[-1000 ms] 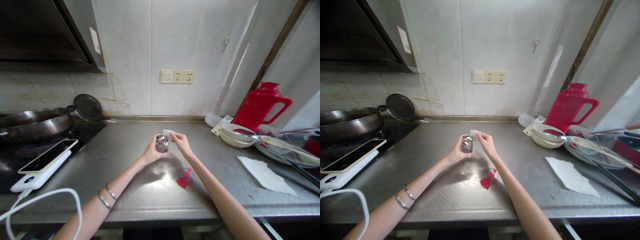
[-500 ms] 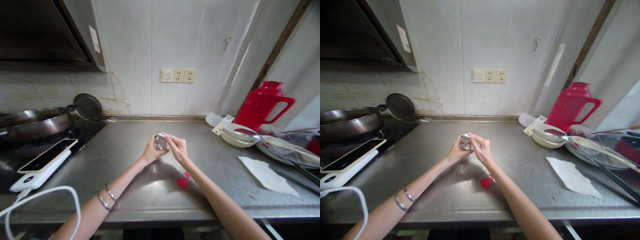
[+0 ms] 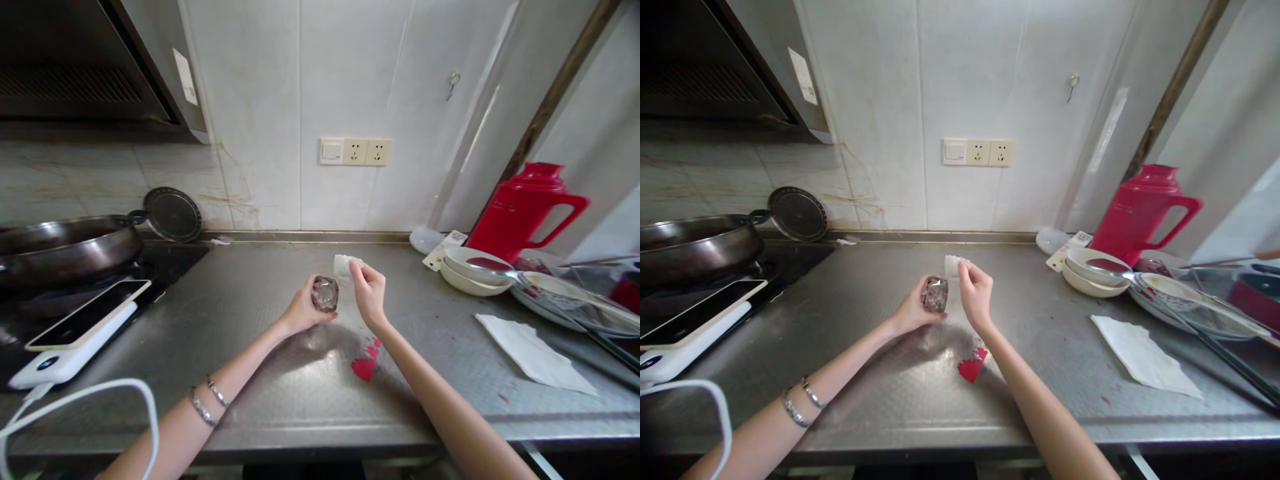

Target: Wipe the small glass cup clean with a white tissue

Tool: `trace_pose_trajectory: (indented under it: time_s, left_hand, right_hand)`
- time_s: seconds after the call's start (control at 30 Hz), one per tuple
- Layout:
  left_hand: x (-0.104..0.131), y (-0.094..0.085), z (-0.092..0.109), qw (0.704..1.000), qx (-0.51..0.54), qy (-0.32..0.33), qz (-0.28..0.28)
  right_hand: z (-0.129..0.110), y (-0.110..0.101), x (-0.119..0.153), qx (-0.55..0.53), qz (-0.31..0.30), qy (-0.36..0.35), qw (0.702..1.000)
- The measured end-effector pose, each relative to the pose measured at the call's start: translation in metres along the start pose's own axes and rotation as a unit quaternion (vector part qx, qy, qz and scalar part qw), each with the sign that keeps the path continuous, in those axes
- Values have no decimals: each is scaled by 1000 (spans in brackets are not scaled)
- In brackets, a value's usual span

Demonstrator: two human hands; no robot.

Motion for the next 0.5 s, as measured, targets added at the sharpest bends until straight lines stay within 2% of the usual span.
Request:
trace_pose_trajectory:
  time_s: [0.07,0.13,0.23,0.37,0.5]
  left_hand:
    - [1,1,3,999,-23,11,-19]
    - [1,2,5,999,-38,14,-31]
    - [0,1,6,998,-55,17,-30]
    - [-2,-2,4,996,-84,30,-15]
    - [-4,-3,4,995,-60,75,-13]
  right_hand:
    - [1,1,-3,41,-35,-36,998]
    - [2,5,-1,87,-95,-86,988]
    - [4,9,6,112,-158,-152,969]
    - [3,10,13,103,-178,-217,954]
    - [-1,9,17,101,-159,-285,940]
Point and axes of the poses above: each hand's wrist, its own x-axis away from the middle knuckle, its own y-axis out of the palm, z = x × y, the point moved 1 cm from there along -x, towards the middle knuckle, and after that the axes turned 14 degrees about y, right-handed, at the moved point
